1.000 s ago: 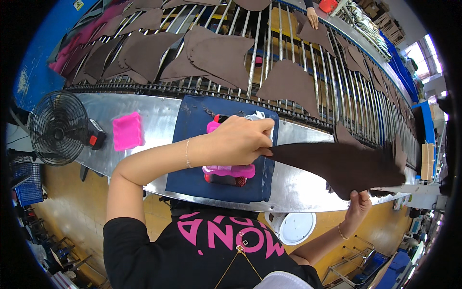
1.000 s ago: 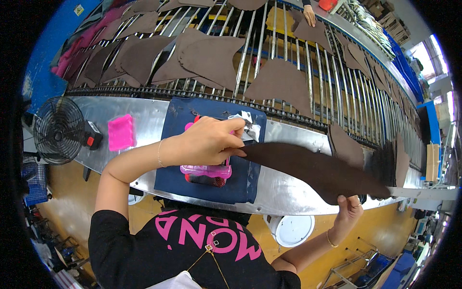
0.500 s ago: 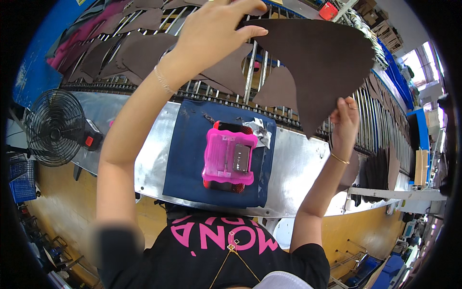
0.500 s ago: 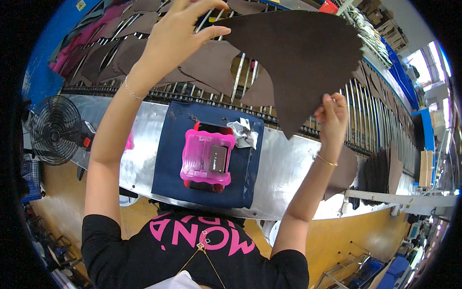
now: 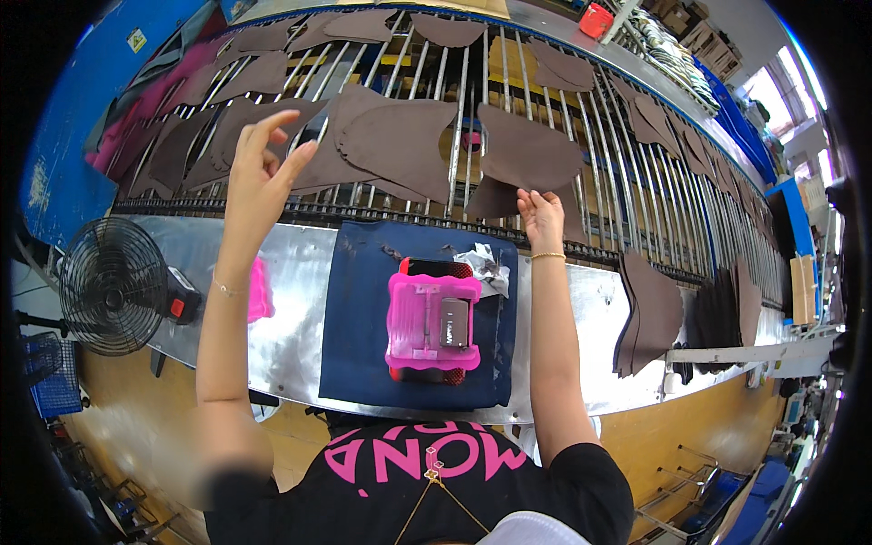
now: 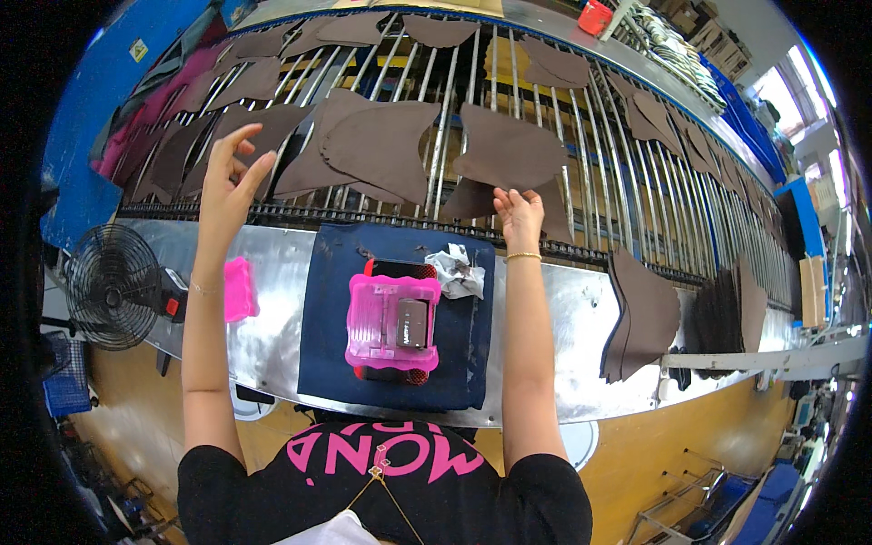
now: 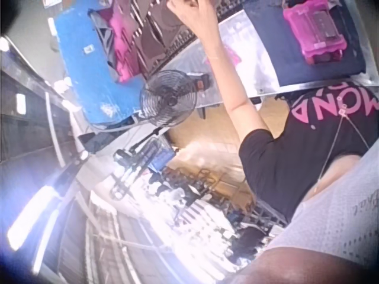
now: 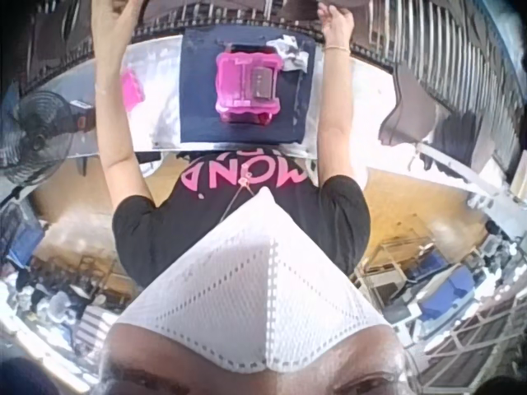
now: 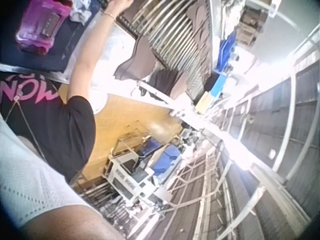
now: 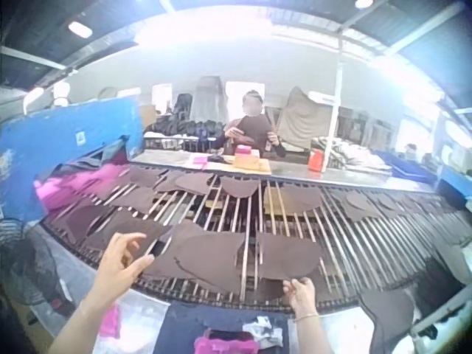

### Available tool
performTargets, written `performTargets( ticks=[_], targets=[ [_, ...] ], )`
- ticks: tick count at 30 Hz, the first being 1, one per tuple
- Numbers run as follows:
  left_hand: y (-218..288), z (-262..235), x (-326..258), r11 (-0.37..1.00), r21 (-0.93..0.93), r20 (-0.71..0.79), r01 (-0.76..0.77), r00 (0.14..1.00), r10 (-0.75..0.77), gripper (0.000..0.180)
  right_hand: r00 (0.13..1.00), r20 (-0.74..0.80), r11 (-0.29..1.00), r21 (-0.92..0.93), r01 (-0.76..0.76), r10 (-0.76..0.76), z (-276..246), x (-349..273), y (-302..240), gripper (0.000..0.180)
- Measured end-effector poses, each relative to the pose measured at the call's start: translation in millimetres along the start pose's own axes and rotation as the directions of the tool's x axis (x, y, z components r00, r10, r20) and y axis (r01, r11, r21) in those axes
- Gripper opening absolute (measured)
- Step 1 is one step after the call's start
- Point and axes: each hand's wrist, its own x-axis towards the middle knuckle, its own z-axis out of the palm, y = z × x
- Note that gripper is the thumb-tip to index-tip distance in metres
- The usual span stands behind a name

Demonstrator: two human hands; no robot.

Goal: The person repeatedly picks up brown fabric pieces from a conveyor belt, briefly inspects them, and places them into a stack on the right side of the workstation. The person handles the pieces one at a time throughout the clip.

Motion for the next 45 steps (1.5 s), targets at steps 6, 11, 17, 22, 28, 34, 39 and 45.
performTargets(
  ticks=[6, 11, 17, 22, 28, 34, 39, 45],
  targets=[
    [-4, 5, -19, 0.993, -0.088, 0.063, 0.078, 0.995, -0.073, 0.041, 0.998, -0.039, 0.985, -0.168, 0.050, -0.057, -3, -37, -19, 0.035],
    [-6, 9, -33, 0.972, -0.171, 0.110, 0.160, 0.984, -0.142, 0.040, 0.886, -0.182, 0.853, -0.404, 0.329, -0.427, -95, -94, -89, 0.031],
    [-35, 26, -39, 0.927, -0.264, 0.247, 0.266, 0.948, -0.201, 0.039, 0.339, -0.556, 0.213, -0.704, -0.678, -0.759, -240, -170, -136, 0.068],
    [-17, 46, -39, 0.925, -0.289, 0.307, 0.246, 0.939, -0.153, 0.039, 0.428, -0.610, 0.235, -0.718, -0.656, -0.667, -271, -173, -144, 0.063],
    [6, 41, -44, 0.920, -0.281, 0.332, 0.272, 0.927, -0.173, 0.041, 0.489, -0.274, -0.009, -0.865, -0.501, -0.828, -291, -164, -138, 0.042],
    [27, 36, -45, 0.934, -0.304, 0.325, 0.189, 0.942, -0.085, 0.039, 0.539, -0.177, 0.273, -0.956, 0.102, -0.823, -134, -216, -186, 0.031],
    [63, 51, -41, 0.866, -0.492, 0.281, 0.088, 0.958, 0.062, 0.048, 0.641, 0.127, 0.517, -0.482, 0.707, -0.757, -31, -246, -177, 0.025],
    [64, 13, -36, 0.709, -0.594, 0.499, 0.380, 0.865, -0.046, 0.041, 0.637, 0.647, 0.746, -0.154, 0.648, -0.420, 27, -261, -132, 0.030]
  ],
)
